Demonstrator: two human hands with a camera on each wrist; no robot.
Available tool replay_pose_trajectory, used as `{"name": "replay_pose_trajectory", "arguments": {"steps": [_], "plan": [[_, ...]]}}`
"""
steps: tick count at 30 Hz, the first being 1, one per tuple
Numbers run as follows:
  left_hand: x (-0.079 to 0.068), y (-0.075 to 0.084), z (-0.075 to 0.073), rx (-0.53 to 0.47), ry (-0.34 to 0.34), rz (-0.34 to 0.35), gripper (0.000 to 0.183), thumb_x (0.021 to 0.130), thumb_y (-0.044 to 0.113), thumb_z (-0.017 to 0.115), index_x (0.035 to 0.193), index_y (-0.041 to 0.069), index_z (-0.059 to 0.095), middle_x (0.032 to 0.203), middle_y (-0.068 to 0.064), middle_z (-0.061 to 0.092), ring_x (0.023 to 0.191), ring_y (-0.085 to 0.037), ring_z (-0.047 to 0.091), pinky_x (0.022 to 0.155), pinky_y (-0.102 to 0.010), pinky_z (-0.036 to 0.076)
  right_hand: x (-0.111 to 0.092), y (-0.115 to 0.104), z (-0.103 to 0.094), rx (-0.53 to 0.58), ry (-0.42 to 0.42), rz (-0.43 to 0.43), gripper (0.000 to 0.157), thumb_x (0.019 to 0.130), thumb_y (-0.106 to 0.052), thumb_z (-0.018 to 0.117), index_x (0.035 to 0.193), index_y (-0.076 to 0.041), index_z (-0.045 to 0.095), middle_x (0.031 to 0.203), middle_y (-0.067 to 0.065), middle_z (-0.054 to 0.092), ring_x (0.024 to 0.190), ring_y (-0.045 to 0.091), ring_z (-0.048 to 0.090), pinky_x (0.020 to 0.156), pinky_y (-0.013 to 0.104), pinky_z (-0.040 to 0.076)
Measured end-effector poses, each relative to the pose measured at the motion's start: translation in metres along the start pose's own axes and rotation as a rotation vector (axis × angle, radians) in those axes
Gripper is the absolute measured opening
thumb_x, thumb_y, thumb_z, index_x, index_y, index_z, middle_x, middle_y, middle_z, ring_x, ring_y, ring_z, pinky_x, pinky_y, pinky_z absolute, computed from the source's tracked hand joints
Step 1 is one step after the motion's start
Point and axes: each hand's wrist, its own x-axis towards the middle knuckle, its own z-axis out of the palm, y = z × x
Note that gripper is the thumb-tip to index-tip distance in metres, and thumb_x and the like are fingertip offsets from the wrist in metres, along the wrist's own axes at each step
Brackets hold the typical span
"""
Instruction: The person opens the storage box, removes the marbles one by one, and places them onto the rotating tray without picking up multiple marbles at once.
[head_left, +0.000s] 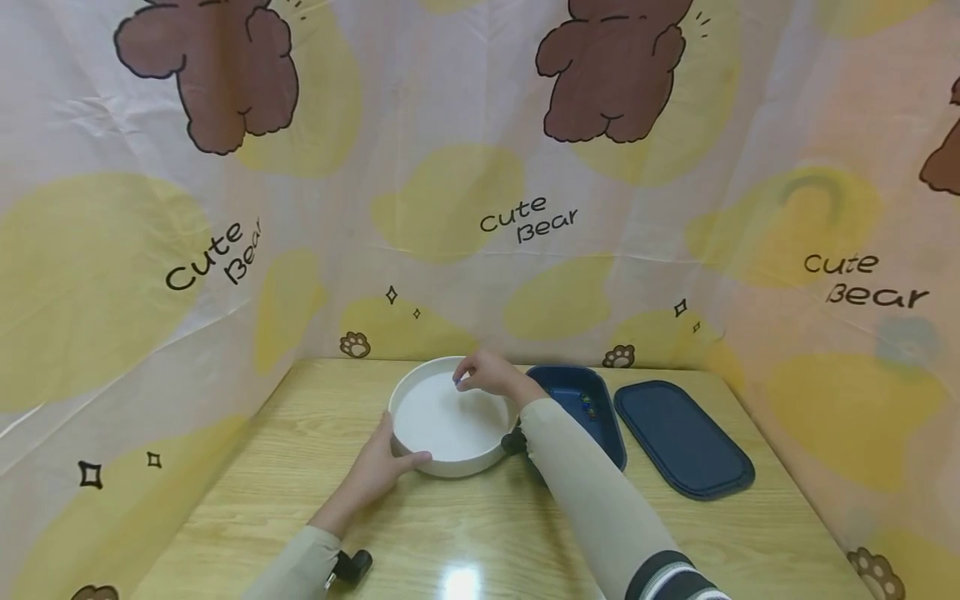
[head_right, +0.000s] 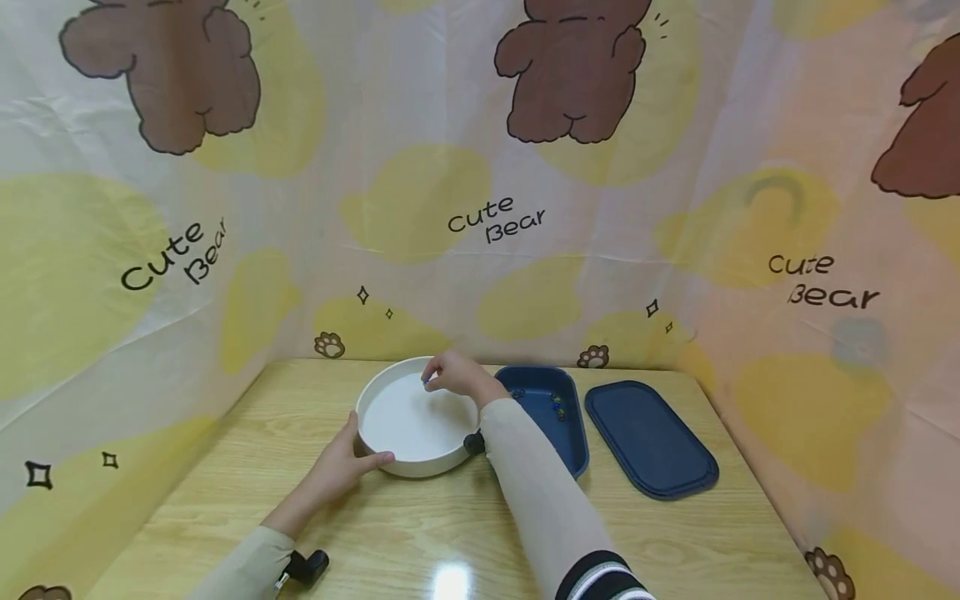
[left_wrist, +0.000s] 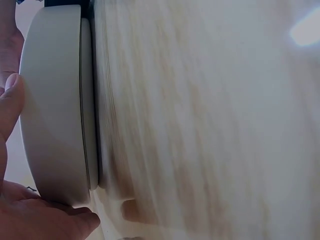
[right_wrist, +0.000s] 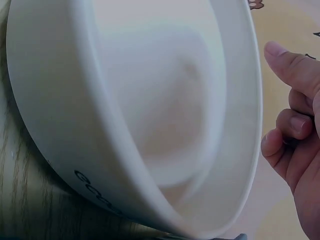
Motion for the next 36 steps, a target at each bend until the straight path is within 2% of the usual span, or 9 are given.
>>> {"name": "replay_pose_trajectory", "arguments": {"steps": [6, 13, 17, 21, 30, 34, 36], "plan": [[-0.001, 0.003, -0.001, 0.008, -0.002, -0.004, 0.128, 0.071, 0.059, 0.076, 0.154, 0.004, -0.005, 0.162, -0.017, 0.002, 0.148, -0.034, 0.009, 0.120, -0.053, 0.014, 0.003, -0.004, 0.002, -0.055, -0.028, -0.002, 0.014, 0.083, -0.019, 0.075, 0.097, -0.015, 0.076, 0.074, -0.004, 0.060, 0.071, 0.010, 0.050, 0.061, 0.020, 0.043], [0.002, 0.005, 0.001, 0.009, -0.019, -0.010, 0.128, 0.072, 0.058, 0.076, 0.153, 0.003, -0.007, 0.161, -0.018, 0.000, 0.148, -0.035, 0.007, 0.120, -0.053, 0.013, 0.001, -0.008, 0.002, -0.044, -0.043, 0.029, 0.017, 0.084, -0.020, 0.075, 0.100, -0.013, 0.075, 0.075, -0.003, 0.060, 0.071, 0.011, 0.049, 0.061, 0.021, 0.044], [0.003, 0.005, 0.000, 0.004, -0.022, -0.017, 0.124, 0.075, 0.053, 0.076, 0.153, 0.003, -0.007, 0.161, -0.019, 0.000, 0.148, -0.036, 0.008, 0.120, -0.055, 0.013, 0.000, -0.009, 0.001, -0.049, -0.058, 0.054, 0.025, 0.085, -0.023, 0.074, 0.107, -0.012, 0.074, 0.083, -0.004, 0.063, 0.079, 0.012, 0.052, 0.069, 0.023, 0.047], [0.003, 0.002, 0.000, 0.003, -0.018, -0.023, 0.121, 0.077, 0.047, 0.077, 0.153, 0.003, -0.007, 0.161, -0.019, 0.001, 0.147, -0.038, 0.008, 0.119, -0.056, 0.012, -0.002, -0.009, -0.004, -0.058, -0.054, 0.065, 0.024, 0.085, -0.025, 0.074, 0.107, -0.015, 0.074, 0.089, -0.007, 0.066, 0.086, 0.013, 0.055, 0.075, 0.026, 0.050], [-0.001, 0.000, 0.002, -0.007, -0.029, -0.015, 0.120, 0.078, 0.045, 0.077, 0.154, 0.006, -0.007, 0.162, -0.016, 0.001, 0.148, -0.035, 0.008, 0.120, -0.054, 0.013, -0.029, -0.005, -0.038, -0.084, 0.003, 0.024, 0.023, 0.086, -0.027, 0.073, 0.106, -0.017, 0.073, 0.097, -0.007, 0.067, 0.090, 0.015, 0.057, 0.081, 0.032, 0.053], [-0.001, 0.002, 0.001, -0.001, -0.027, -0.016, 0.120, 0.078, 0.045, 0.077, 0.154, 0.007, -0.008, 0.162, -0.015, 0.001, 0.148, -0.034, 0.008, 0.120, -0.053, 0.012, -0.041, 0.002, -0.054, -0.068, 0.029, 0.043, 0.021, 0.086, -0.026, 0.072, 0.106, -0.018, 0.072, 0.104, -0.007, 0.067, 0.098, 0.016, 0.059, 0.087, 0.035, 0.054], [0.000, 0.003, 0.000, 0.004, -0.024, -0.019, 0.121, 0.078, 0.046, 0.077, 0.153, 0.007, -0.009, 0.162, -0.015, 0.000, 0.148, -0.034, 0.007, 0.120, -0.053, 0.012, -0.047, 0.007, -0.061, -0.059, 0.038, 0.057, 0.025, 0.087, -0.027, 0.072, 0.110, -0.016, 0.071, 0.105, -0.006, 0.068, 0.096, 0.015, 0.059, 0.085, 0.035, 0.054]]}}
